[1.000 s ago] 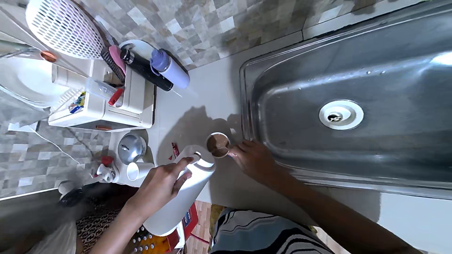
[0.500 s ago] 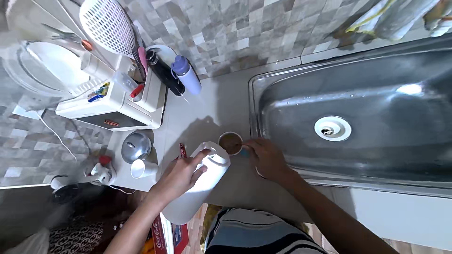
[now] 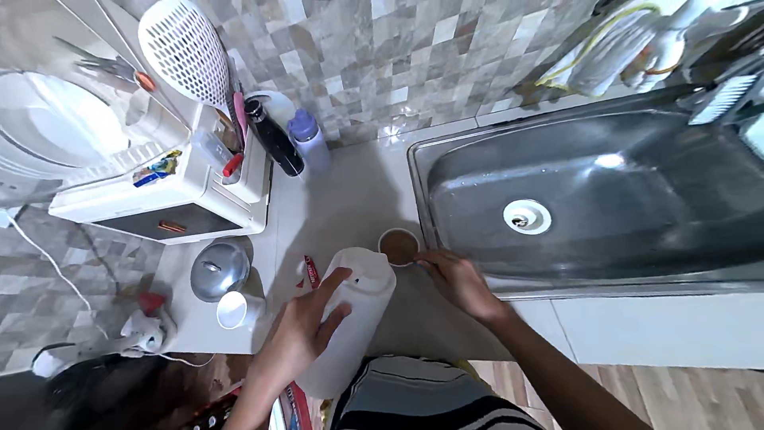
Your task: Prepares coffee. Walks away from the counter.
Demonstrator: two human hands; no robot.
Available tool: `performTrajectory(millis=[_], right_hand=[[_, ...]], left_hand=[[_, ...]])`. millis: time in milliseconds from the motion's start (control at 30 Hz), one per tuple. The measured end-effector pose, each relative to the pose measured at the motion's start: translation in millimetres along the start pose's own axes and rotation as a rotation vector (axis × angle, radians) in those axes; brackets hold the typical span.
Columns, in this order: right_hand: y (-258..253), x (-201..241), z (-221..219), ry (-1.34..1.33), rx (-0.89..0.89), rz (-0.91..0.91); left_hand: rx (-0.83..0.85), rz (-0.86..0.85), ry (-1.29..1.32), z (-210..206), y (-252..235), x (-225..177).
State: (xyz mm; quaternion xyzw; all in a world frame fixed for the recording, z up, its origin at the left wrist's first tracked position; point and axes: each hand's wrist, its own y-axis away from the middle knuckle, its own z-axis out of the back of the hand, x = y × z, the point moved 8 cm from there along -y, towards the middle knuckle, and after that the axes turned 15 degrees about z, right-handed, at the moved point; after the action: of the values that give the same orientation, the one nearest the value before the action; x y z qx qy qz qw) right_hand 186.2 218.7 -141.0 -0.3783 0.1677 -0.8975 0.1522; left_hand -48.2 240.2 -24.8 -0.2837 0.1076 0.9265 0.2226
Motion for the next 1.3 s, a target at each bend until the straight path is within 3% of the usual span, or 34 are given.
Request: performTrajectory(millis=[333,667,833,967,1067,1300], right_hand=[[1,2,0,0.174,-0.116,-0.068],[-1,17,-10,0.107,-0.092,-0.244],[-2,-2,-7,0.141,-0.169,-0.284],[2,4,-6,0.210,-0.175,-0.290],[6,14,-10,0.236,-0.167,-0.264],[8,13,-14,0.156,-0.258,-0.345]], left_hand=[[-0.128,-0.055,0.091,38,20,32],[-0.579,-0.093,0.514,101,-20,68],[-0.789,-0.110,0.438,93,-63,89],[-0.936,-0.005,0.462,76,-91,114],[-0.931,0.101,0.495,64,-110,128],[-1.025,0.176,0.404,51,-126,153]])
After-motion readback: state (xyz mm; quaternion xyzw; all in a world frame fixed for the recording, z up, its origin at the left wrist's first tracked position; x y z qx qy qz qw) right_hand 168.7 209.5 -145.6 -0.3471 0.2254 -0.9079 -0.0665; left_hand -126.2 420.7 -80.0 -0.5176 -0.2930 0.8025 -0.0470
